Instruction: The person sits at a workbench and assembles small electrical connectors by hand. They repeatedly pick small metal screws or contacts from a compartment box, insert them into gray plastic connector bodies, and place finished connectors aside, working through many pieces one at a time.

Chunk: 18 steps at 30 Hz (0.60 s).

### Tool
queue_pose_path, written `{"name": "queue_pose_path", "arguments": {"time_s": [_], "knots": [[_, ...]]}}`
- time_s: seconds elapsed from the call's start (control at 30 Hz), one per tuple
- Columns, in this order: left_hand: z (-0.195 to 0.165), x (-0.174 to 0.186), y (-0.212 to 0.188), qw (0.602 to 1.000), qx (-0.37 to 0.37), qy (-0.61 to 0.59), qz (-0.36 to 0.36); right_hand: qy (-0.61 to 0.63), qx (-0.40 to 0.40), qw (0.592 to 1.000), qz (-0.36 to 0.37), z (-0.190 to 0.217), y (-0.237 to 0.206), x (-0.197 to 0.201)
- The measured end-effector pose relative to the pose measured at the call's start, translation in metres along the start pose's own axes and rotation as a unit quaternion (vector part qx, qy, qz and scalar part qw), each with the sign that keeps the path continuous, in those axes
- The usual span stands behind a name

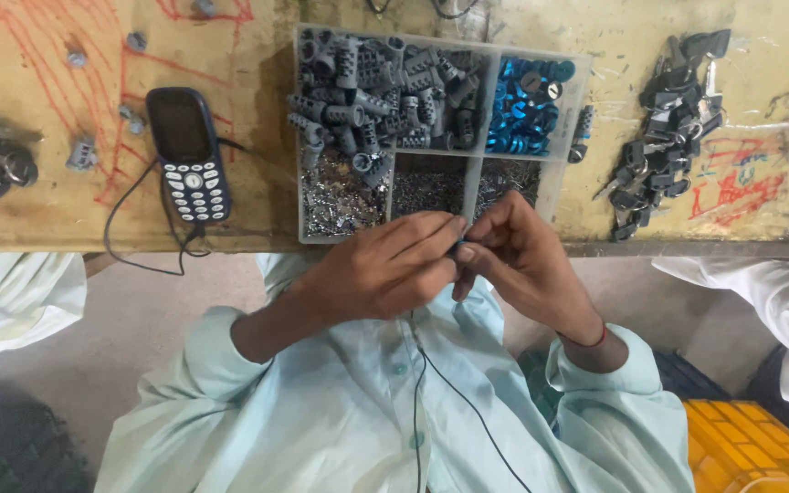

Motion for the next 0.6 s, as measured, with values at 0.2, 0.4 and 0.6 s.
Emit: {"name": "queue_pose_path", "arguments": {"time_s": [0.2, 0.4, 0.6], "knots": [[-0.008, -0.018, 0.002, 0.930, 0.254, -0.243, -0.112, 0.188, -0.009, 0.982, -0.003, 0.024, 0.007, -0.030], [0.000, -0.019, -0.004, 0.952, 0.222, -0.162, -0.136, -0.531, 0.055, 0.758, -0.374, 0.050, -0.014, 0.057], [0.008, -0.024, 0.000, 0.944, 0.252, -0.180, -0.114, -0.511, 0.102, 0.802, -0.294, 0.034, -0.013, 0.095]]}}
Point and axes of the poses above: each hand's wrist, its own y-axis towards the middle knuckle, its own x-axis out of the back of the hand, z = x × y, the point moved 4 cm from there along y, towards the middle knuckle, and after that the axes turned 1 degree about -y, right-handed, at the moved point
